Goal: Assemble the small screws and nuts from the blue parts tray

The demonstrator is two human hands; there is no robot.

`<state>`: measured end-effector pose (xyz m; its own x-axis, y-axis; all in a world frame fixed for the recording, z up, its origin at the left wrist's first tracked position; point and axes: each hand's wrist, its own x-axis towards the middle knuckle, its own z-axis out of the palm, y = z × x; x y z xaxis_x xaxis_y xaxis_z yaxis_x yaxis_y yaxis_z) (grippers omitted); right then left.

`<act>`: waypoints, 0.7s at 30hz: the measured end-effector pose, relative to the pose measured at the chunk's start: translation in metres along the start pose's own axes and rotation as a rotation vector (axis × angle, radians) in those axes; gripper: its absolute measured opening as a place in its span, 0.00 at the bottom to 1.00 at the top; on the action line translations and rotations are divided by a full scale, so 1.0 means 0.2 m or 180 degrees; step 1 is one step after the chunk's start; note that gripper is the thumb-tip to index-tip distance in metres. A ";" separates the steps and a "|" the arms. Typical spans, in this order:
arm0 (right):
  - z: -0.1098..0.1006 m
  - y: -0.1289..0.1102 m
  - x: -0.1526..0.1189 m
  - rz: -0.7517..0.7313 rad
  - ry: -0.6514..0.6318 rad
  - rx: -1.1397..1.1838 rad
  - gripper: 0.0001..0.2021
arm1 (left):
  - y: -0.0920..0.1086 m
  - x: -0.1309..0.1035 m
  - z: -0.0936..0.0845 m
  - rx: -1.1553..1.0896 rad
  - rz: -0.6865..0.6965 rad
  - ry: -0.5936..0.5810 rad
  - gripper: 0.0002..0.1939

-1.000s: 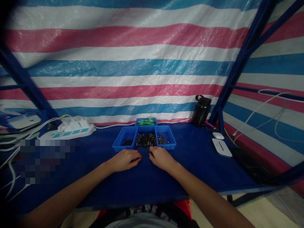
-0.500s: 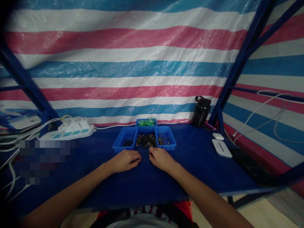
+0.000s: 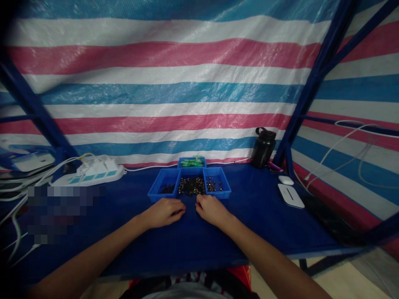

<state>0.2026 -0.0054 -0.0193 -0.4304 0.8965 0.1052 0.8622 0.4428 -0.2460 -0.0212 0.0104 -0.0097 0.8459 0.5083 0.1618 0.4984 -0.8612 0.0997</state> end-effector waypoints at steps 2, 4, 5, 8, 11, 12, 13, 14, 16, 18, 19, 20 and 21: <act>0.00 0.00 0.00 -0.0005 0.0019 0.0027 0.07 | 0.00 0.00 0.00 -0.0019 -0.0003 0.0002 0.08; -0.01 -0.01 -0.01 0.0007 0.0018 0.0073 0.08 | 0.00 0.00 0.00 -0.0028 -0.0009 0.0019 0.08; -0.02 -0.02 -0.01 0.0031 0.0009 0.0100 0.09 | 0.00 0.00 0.00 -0.0029 -0.0009 0.0028 0.08; -0.03 -0.03 -0.01 0.0153 -0.0047 0.0158 0.11 | 0.00 0.00 0.00 -0.0031 0.0011 0.0047 0.08; -0.03 -0.03 -0.01 0.0215 -0.0066 0.0141 0.12 | 0.00 0.00 0.00 -0.0034 0.0015 0.0054 0.08; -0.03 -0.04 -0.01 0.0217 -0.0063 0.0118 0.12 | 0.00 0.00 0.00 -0.0039 0.0008 0.0056 0.08; -0.03 -0.04 -0.01 0.0224 -0.0062 0.0092 0.11 | 0.00 0.00 0.00 -0.0047 0.0001 0.0059 0.08; -0.02 -0.04 -0.01 0.0238 -0.0071 0.0065 0.11 | 0.00 0.00 0.00 -0.0056 -0.0004 0.0062 0.09; -0.02 -0.05 -0.01 0.0276 -0.0096 0.0018 0.11 | 0.00 0.00 0.00 -0.0068 -0.0007 0.0070 0.09; -0.02 -0.05 -0.01 0.0306 -0.0133 -0.0009 0.11 | 0.00 0.00 0.00 -0.0070 -0.0007 0.0074 0.09; -0.02 -0.05 -0.01 0.0315 -0.0142 -0.0017 0.11 | 0.00 0.00 0.00 -0.0073 -0.0006 0.0068 0.09; -0.02 -0.05 -0.01 0.0315 -0.0140 -0.0023 0.11 | 0.00 0.00 0.00 -0.0073 -0.0003 0.0060 0.09; -0.02 -0.05 -0.01 0.0309 -0.0130 -0.0029 0.11 | 0.00 0.00 0.00 -0.0071 0.0002 0.0051 0.09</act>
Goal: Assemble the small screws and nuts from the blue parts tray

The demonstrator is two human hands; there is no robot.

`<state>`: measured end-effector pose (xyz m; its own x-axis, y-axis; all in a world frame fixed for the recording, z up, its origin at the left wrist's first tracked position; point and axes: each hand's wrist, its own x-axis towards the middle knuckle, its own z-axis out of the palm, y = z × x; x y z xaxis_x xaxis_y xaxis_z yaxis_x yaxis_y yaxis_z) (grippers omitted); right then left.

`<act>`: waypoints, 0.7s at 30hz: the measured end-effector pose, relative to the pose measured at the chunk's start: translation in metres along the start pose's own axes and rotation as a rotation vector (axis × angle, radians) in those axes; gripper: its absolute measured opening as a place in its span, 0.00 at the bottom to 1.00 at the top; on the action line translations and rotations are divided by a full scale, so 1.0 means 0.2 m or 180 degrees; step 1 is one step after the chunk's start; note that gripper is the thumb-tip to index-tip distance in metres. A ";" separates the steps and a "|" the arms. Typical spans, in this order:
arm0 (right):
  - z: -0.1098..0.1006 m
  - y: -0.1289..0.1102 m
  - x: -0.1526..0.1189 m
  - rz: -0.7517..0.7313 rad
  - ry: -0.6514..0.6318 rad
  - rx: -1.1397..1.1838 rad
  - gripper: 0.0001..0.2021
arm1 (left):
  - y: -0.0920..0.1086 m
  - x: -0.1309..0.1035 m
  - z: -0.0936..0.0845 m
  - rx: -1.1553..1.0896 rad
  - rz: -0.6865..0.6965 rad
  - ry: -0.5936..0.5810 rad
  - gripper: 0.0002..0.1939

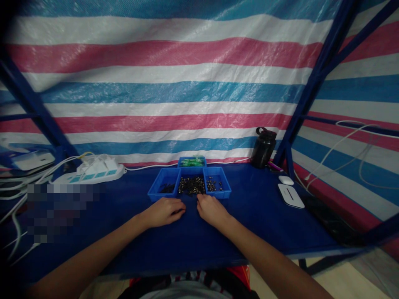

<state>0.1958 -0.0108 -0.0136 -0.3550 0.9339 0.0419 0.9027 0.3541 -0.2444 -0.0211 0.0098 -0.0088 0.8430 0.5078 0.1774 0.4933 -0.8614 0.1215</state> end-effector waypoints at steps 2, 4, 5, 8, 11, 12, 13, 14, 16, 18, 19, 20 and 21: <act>0.01 0.01 0.00 -0.0039 0.0039 -0.0007 0.10 | 0.00 0.00 0.00 0.0013 0.0010 -0.0007 0.09; 0.01 0.01 0.01 -0.0087 0.0088 -0.0010 0.10 | 0.00 0.00 0.00 0.0029 0.0015 0.0003 0.09; 0.02 0.02 0.01 -0.0107 0.0110 -0.0009 0.10 | 0.00 0.00 0.00 0.0029 0.0016 0.0005 0.10; 0.02 0.02 0.01 -0.0111 0.0128 -0.0012 0.10 | 0.00 0.00 0.00 0.0002 0.0001 -0.0009 0.10; 0.01 0.01 0.01 -0.0048 0.0058 -0.0006 0.10 | 0.00 0.00 -0.01 -0.0015 0.0000 -0.0029 0.10; 0.01 0.01 0.00 -0.0034 0.0037 0.0002 0.10 | 0.00 0.00 -0.01 -0.0010 0.0001 -0.0035 0.09; 0.00 0.01 0.00 -0.0026 0.0020 0.0011 0.10 | 0.00 0.00 -0.01 -0.0004 0.0001 -0.0038 0.09; 0.00 0.01 0.00 -0.0024 0.0010 0.0020 0.09 | 0.00 0.00 -0.01 0.0002 -0.0002 -0.0035 0.09; -0.01 0.00 0.00 -0.0052 0.0001 0.0029 0.09 | 0.00 0.00 0.00 0.0007 -0.0010 -0.0015 0.08; -0.01 0.00 0.00 -0.0104 -0.0009 0.0022 0.10 | 0.00 0.00 0.00 0.0011 -0.0009 -0.0004 0.08; -0.02 0.00 -0.01 -0.0138 -0.0015 0.0016 0.10 | 0.00 0.00 0.00 0.0017 -0.0006 -0.0005 0.08; -0.02 0.00 -0.01 -0.0169 -0.0021 0.0008 0.10 | -0.01 0.00 0.01 0.0025 -0.0004 -0.0008 0.08; -0.02 0.00 -0.01 -0.0188 -0.0030 -0.0002 0.11 | -0.01 0.00 0.01 0.0032 -0.0003 -0.0011 0.08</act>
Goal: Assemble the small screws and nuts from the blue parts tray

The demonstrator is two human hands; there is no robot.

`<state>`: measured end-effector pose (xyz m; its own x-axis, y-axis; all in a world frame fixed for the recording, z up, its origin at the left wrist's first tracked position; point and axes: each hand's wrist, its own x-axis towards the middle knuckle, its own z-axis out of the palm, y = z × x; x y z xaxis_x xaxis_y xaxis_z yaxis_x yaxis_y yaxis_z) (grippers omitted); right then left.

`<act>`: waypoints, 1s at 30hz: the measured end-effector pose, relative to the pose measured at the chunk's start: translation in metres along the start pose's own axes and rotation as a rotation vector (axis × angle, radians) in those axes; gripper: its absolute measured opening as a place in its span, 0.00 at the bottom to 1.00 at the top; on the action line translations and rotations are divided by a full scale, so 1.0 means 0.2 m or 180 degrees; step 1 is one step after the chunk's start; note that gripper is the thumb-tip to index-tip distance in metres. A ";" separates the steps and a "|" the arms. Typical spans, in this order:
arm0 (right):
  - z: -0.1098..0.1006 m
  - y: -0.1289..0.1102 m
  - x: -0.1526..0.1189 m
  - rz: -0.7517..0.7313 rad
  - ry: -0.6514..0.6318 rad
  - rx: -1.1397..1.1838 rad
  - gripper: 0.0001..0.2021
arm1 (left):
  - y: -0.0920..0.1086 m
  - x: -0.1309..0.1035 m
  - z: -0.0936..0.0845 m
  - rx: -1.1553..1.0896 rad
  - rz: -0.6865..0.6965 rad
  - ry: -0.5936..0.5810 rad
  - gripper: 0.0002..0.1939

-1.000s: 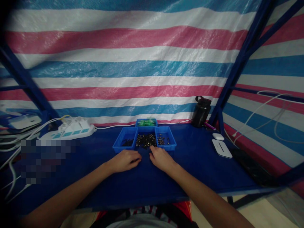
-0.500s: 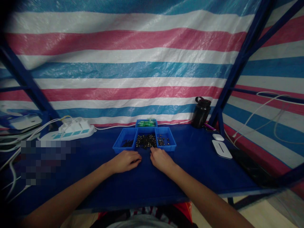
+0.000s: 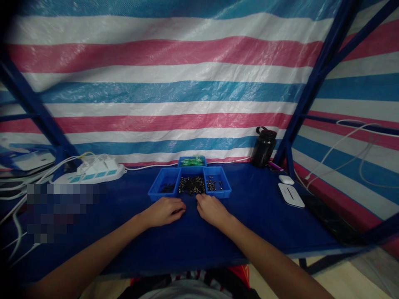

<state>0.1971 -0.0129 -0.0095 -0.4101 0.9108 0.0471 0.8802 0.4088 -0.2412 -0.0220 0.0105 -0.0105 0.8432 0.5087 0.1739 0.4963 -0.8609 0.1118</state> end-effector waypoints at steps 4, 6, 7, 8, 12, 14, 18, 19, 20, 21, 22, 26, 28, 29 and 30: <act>0.00 0.00 0.00 -0.0030 0.0029 -0.0033 0.11 | 0.00 0.00 0.00 0.0017 -0.0010 0.0014 0.08; 0.00 0.00 0.00 -0.0054 0.0085 -0.0035 0.11 | 0.00 0.00 0.00 0.0026 -0.0008 0.0016 0.08; 0.00 0.00 0.00 -0.0062 0.0109 -0.0033 0.11 | 0.00 0.00 0.00 0.0028 -0.0006 0.0012 0.08; 0.00 0.00 0.00 -0.0060 0.0123 -0.0034 0.10 | 0.00 0.00 0.00 0.0026 -0.0003 0.0004 0.08; 0.01 0.01 0.00 -0.0079 0.0134 -0.0100 0.10 | 0.00 0.01 -0.01 0.0022 -0.0003 -0.0031 0.08; 0.02 0.01 0.00 -0.0121 0.0155 -0.0171 0.10 | 0.00 0.01 -0.01 0.0028 -0.0008 -0.0034 0.08; 0.02 0.01 0.00 -0.0138 0.0190 -0.0226 0.10 | 0.00 0.00 0.00 0.0026 -0.0004 -0.0026 0.07; 0.02 0.01 0.00 -0.0131 0.0179 -0.0218 0.10 | 0.00 0.00 0.00 0.0028 -0.0004 -0.0020 0.07; 0.02 0.01 0.00 -0.0123 0.0168 -0.0211 0.09 | 0.00 0.00 0.00 0.0035 -0.0004 -0.0011 0.08; 0.01 0.01 0.00 -0.0115 0.0161 -0.0210 0.09 | 0.00 0.00 0.00 0.0042 -0.0005 -0.0003 0.08; 0.01 0.01 0.00 -0.0113 0.0156 -0.0214 0.09 | 0.00 0.00 0.00 0.0046 -0.0005 0.0002 0.08; 0.01 0.01 -0.01 -0.0198 0.0179 -0.0261 0.08 | 0.00 0.00 0.00 0.0045 0.0001 0.0006 0.08; 0.01 0.01 -0.01 -0.0245 0.0189 -0.0281 0.08 | 0.00 0.00 0.00 0.0055 0.0005 0.0008 0.08; 0.01 0.01 -0.01 -0.0259 0.0192 -0.0291 0.08 | 0.00 0.00 0.00 0.0058 0.0006 0.0010 0.08; 0.01 0.01 -0.01 -0.0267 0.0193 -0.0300 0.08 | 0.00 0.01 0.00 0.0058 0.0007 0.0012 0.08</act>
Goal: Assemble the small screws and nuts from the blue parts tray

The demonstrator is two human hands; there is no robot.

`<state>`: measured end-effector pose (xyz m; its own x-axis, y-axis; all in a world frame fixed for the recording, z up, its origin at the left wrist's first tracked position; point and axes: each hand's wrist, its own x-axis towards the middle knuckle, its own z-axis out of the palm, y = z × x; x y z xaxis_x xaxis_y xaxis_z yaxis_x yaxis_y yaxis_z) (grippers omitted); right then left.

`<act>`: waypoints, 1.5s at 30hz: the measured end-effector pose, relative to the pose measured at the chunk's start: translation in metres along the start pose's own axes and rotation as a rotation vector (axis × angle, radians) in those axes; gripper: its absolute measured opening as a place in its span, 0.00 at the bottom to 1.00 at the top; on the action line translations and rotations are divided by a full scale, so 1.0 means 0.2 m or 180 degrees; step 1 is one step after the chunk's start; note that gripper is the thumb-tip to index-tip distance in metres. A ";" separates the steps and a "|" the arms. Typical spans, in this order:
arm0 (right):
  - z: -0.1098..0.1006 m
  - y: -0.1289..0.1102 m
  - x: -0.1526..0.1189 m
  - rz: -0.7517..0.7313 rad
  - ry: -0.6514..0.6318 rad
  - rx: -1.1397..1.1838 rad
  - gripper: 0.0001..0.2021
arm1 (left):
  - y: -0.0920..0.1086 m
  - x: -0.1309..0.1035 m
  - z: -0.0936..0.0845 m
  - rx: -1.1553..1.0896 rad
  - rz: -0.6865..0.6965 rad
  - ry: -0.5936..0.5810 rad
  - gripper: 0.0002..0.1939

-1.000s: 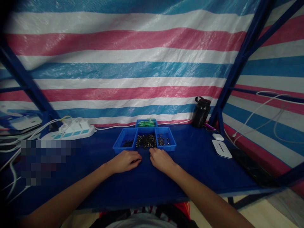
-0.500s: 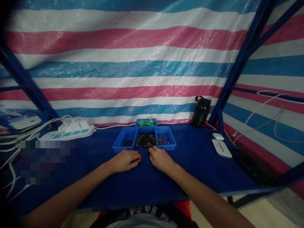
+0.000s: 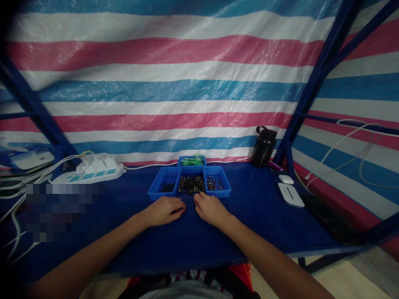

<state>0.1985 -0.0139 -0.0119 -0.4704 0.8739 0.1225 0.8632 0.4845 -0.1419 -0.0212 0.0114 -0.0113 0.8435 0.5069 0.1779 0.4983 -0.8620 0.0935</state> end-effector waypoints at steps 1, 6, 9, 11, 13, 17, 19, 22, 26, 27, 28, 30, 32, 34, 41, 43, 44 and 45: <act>0.00 0.00 0.00 -0.0005 0.0005 -0.0006 0.07 | 0.00 0.00 0.00 -0.0002 0.0000 0.0001 0.08; 0.02 0.02 0.00 -0.0035 0.0080 0.0132 0.08 | 0.00 0.00 -0.01 -0.0012 -0.0002 -0.0010 0.08; 0.02 0.02 0.00 -0.0039 0.0103 0.0216 0.11 | 0.01 0.00 -0.01 -0.0004 0.0004 -0.0022 0.08; 0.02 0.02 0.00 -0.0016 0.0069 0.0217 0.11 | 0.01 0.00 -0.01 -0.0001 0.0002 -0.0022 0.07; 0.02 0.01 0.00 0.0022 0.0026 0.0215 0.11 | 0.00 0.00 -0.01 -0.0009 0.0012 -0.0029 0.08; 0.01 0.01 0.00 0.0069 -0.0005 0.0209 0.10 | 0.00 0.00 -0.01 -0.0016 0.0033 -0.0005 0.08; 0.01 0.01 0.01 0.0055 -0.0012 0.0197 0.10 | 0.00 0.00 -0.01 -0.0015 0.0022 0.0012 0.08; 0.01 0.02 0.01 0.0015 -0.0016 0.0164 0.09 | 0.00 0.00 -0.01 -0.0046 0.0007 -0.0007 0.09; 0.01 0.02 0.00 -0.0054 -0.0037 0.0139 0.08 | 0.00 0.00 -0.01 -0.0058 -0.0012 -0.0020 0.09; 0.01 0.02 0.00 -0.0103 -0.0027 0.0152 0.08 | 0.00 0.00 -0.01 -0.0052 -0.0014 -0.0014 0.09; 0.01 0.02 0.00 -0.0166 -0.0003 0.0175 0.08 | 0.00 0.00 0.00 -0.0043 -0.0014 -0.0006 0.09; 0.01 0.01 0.00 -0.0318 0.0082 0.0261 0.08 | 0.00 0.00 0.00 -0.0028 -0.0006 0.0008 0.09; 0.01 0.01 0.00 -0.0463 0.0187 0.0395 0.08 | 0.00 0.00 0.00 -0.0026 0.0006 0.0011 0.09; 0.01 0.01 0.00 -0.0592 0.0276 0.0561 0.08 | 0.00 0.00 -0.01 -0.0028 0.0008 0.0015 0.08; 0.02 0.03 0.00 -0.0769 0.0417 0.0870 0.08 | 0.02 0.00 -0.01 -0.0051 0.0012 0.0006 0.08; 0.02 0.03 0.00 -0.0770 0.0451 0.0902 0.08 | 0.02 -0.01 -0.02 -0.0058 0.0040 0.0001 0.09; 0.02 0.03 0.00 -0.0763 0.0465 0.0915 0.08 | 0.03 -0.01 -0.02 -0.0064 0.0063 -0.0002 0.09; 0.02 0.03 0.00 -0.0754 0.0476 0.0924 0.08 | 0.03 -0.01 -0.02 -0.0071 0.0088 -0.0007 0.09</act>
<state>0.2021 -0.0104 -0.0168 -0.5996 0.7319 0.3238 0.6364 0.6813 -0.3616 -0.0203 0.0052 -0.0072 0.8574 0.4828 0.1784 0.4701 -0.8757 0.1103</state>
